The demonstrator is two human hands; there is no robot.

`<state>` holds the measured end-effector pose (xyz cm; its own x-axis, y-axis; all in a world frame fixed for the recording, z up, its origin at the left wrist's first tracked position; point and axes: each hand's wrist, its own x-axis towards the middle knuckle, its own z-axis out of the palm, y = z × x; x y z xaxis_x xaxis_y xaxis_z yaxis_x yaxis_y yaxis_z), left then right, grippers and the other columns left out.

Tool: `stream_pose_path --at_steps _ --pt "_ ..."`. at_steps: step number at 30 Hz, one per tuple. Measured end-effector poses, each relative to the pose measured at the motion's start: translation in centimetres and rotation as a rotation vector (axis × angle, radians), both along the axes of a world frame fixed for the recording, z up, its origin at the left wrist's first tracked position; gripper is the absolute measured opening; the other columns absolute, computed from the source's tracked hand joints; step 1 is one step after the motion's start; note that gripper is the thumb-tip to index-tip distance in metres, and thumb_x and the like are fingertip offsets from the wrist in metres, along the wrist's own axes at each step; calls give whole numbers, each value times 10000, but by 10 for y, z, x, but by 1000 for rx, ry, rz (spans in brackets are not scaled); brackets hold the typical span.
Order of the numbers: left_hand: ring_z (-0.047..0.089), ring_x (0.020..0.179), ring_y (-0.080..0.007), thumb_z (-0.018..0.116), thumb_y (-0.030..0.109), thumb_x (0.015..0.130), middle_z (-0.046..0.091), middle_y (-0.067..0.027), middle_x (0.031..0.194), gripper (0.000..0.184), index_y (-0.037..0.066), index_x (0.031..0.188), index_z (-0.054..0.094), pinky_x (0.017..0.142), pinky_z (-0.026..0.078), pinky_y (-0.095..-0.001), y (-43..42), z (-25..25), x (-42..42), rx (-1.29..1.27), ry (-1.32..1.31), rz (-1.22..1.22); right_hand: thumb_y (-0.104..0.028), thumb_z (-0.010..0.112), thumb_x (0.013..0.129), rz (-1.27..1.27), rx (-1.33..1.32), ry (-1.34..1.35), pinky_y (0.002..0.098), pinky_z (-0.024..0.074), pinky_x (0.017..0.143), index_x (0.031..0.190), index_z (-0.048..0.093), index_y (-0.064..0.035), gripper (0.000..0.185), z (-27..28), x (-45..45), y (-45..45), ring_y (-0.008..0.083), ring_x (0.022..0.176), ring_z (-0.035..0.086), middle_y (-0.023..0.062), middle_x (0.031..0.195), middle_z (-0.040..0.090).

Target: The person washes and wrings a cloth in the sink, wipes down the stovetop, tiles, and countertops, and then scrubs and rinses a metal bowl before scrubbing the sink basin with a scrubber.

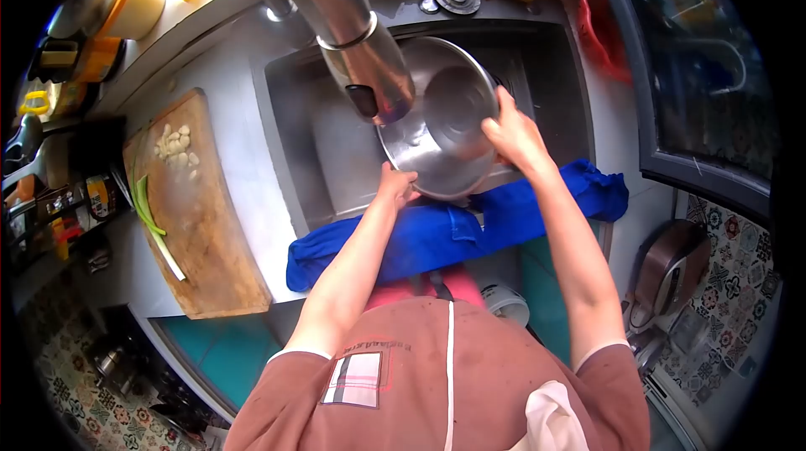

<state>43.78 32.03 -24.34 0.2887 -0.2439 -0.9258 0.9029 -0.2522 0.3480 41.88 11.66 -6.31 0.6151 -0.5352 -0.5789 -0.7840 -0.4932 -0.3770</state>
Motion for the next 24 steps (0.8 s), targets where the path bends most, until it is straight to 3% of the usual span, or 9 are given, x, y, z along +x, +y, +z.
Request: stream_pose_path --at_steps 1,6,9,13,14,15,19,22,24 --pt "595 923 -220 653 60 787 562 -129 1078 523 8 1244 402 716 513 -312 -10 4 0 -35 60 -10 -259 510 755 112 -332 15 493 472 830 1292 342 -24 610 5 13 8 412 864 624 333 1059 555" --pt "620 789 -177 630 55 786 628 -101 831 167 12 946 602 611 535 -288 -69 -60 -31 -490 651 -217 -262 519 747 176 -748 22 451 507 764 1227 503 -51 524 40 46 3 373 877 639 236 1069 540" --pt "607 718 -168 624 42 784 626 -99 843 139 24 919 595 594 535 -257 -71 -3 -32 -586 755 -239 -261 512 743 105 -774 44 463 513 755 1236 500 -53 534 49 36 -5 390 840 639 231 1053 550" --pt "444 428 -118 660 58 757 512 -31 641 126 60 820 550 380 409 -261 -11 9 23 -211 95 -231 -279 514 753 -28 -581 -217 498 495 786 1244 491 -87 527 32 -6 -5 436 830 614 225 1032 559" --pt "515 555 -135 689 55 733 508 -27 714 259 104 879 481 405 428 -253 10 -1 48 -136 31 -384 -283 536 753 -72 -485 -286 495 491 797 1232 491 -85 521 10 -19 -3 432 850 610 223 1032 562" --pt "525 572 -134 667 54 747 524 -31 752 301 100 977 479 425 455 -266 26 9 52 10 -184 -241 -287 559 752 -116 -392 -352 492 486 807 1220 491 -83 515 -15 -32 1 429 869 607 222 1032 565" --pt "590 697 -179 606 19 767 574 -89 950 527 117 1227 368 468 502 -282 81 13 73 199 -563 -249 -333 675 762 -201 34 -101 483 478 819 1046 565 -41 422 -118 -62 31 392 956 597 207 995 626" --pt "622 800 -249 595 -51 778 561 -155 1054 639 96 1322 293 458 536 -301 101 -4 67 296 -636 -275 -330 699 764 -252 35 34 454 490 817 1023 609 -36 402 -160 -63 50 360 949 620 197 962 656" --pt "591 956 -354 657 47 768 542 -224 1117 658 59 1320 298 730 527 -424 119 -31 61 424 -750 -414 -337 699 766 -199 88 130 439 495 815 1004 635 -37 388 -164 -63 52 347 959 623 194 971 658"
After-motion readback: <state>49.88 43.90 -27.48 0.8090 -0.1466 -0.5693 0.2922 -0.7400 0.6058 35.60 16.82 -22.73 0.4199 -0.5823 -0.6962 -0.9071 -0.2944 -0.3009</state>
